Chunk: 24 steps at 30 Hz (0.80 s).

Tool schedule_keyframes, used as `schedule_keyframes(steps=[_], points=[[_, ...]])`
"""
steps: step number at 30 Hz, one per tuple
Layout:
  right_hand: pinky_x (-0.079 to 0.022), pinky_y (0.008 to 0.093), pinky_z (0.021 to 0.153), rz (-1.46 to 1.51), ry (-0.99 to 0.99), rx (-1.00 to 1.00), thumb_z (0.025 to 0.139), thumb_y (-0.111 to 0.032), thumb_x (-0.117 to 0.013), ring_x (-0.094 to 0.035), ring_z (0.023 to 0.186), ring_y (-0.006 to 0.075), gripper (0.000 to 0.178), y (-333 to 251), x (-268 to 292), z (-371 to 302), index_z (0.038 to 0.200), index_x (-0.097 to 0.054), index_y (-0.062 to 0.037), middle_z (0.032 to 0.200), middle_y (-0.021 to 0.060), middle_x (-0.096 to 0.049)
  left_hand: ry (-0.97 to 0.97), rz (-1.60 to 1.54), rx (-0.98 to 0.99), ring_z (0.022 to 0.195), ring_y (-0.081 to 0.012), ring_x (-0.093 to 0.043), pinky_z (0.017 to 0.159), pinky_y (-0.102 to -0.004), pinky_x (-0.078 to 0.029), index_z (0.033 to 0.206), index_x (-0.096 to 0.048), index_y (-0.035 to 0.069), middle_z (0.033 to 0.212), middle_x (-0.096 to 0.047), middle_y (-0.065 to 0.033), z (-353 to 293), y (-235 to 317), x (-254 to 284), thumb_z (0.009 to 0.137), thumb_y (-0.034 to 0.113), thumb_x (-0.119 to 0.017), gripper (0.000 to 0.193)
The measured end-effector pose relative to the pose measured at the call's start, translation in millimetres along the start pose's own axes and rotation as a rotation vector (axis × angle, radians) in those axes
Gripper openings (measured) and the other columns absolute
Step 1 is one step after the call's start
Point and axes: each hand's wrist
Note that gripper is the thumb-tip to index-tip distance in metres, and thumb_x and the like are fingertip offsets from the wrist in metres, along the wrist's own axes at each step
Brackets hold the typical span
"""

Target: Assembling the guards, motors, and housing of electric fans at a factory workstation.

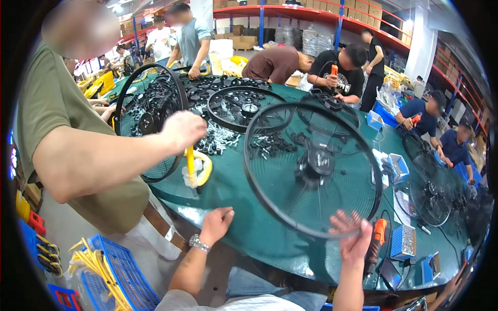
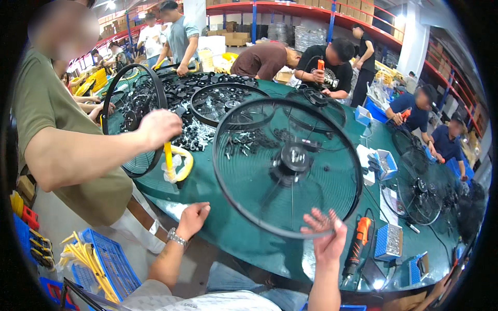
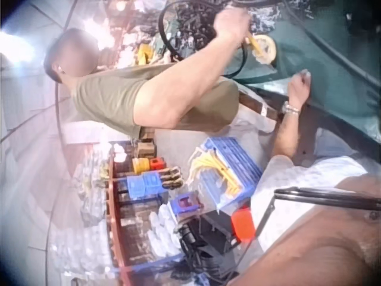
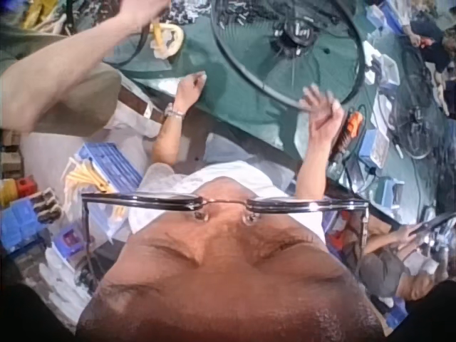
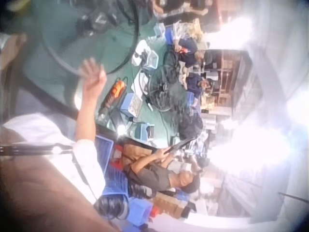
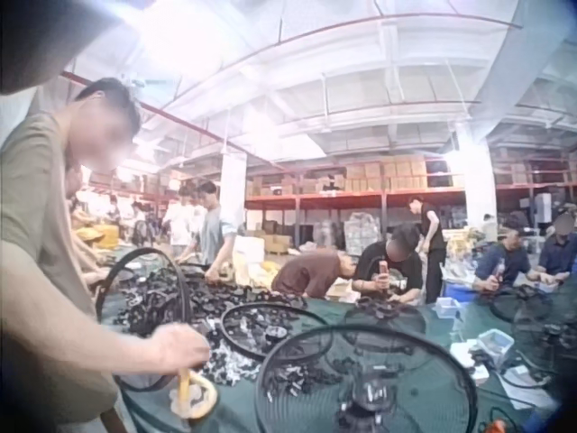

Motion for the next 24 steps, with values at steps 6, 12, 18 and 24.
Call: schedule_keyframes(steps=[6, 12, 18, 24], points=[[-0.058, 0.0511, 0.075, -0.068, -0.036, 0.003, 0.090, -0.026, -0.065, -0.062, 0.109, 0.0387, 0.046, 34.7, -114.2, 181.1, 0.123, -0.041, -0.0063, 0.123, 0.0212, -0.054, 0.076, 0.079, -0.198, 0.073, -0.0334, -0.066, 0.064, -0.0403, -0.054, 0.094, -0.072, 0.007, 0.084, -0.069, -0.0119, -0.8, 0.6, -3.9, 0.092, 0.022, -0.062, 0.018], [-0.057, 0.0497, 0.073, -0.131, -0.136, -0.067, 0.086, -0.033, -0.068, -0.067, 0.091, 0.0315, 0.041, 121.7, -233.8, 325.2, 0.111, -0.056, -0.0023, 0.101, 0.0143, -0.064, 0.033, 0.061, -0.089, 0.065, -0.0314, -0.064, 0.058, -0.0384, -0.053, 0.093, -0.072, 0.008, 0.076, -0.066, -0.0113, 3.4, 0.2, 0.4, 0.091, 0.018, -0.064, 0.013], [-0.058, 0.0447, 0.051, -0.117, -0.137, -0.148, 0.082, -0.029, -0.072, -0.069, 0.067, 0.0281, 0.037, 245.2, -326.0, 407.9, 0.103, -0.061, -0.0006, 0.088, 0.0121, -0.068, 0.025, 0.071, -0.057, 0.063, -0.0300, -0.063, 0.057, -0.0382, -0.053, 0.092, -0.071, 0.008, 0.074, -0.065, -0.0097, 9.4, 1.0, 5.4, 0.090, 0.017, -0.065, 0.011], [-0.056, 0.0618, 0.072, -0.221, -0.036, -0.222, 0.073, -0.025, -0.081, -0.063, 0.098, 0.0410, 0.065, 353.9, -381.4, 440.0, 0.123, -0.047, 0.0007, 0.116, 0.0196, -0.060, -0.053, 0.133, 0.003, 0.069, -0.0331, -0.064, 0.062, -0.0406, -0.052, 0.101, -0.068, 0.005, 0.084, -0.067, -0.0148, 12.2, 7.9, 3.5, 0.094, 0.018, -0.061, 0.017]])
Point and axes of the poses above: each hand's wrist, its own z-axis towards the middle knuckle, its own x-axis out of the back of the hand, y = z × x
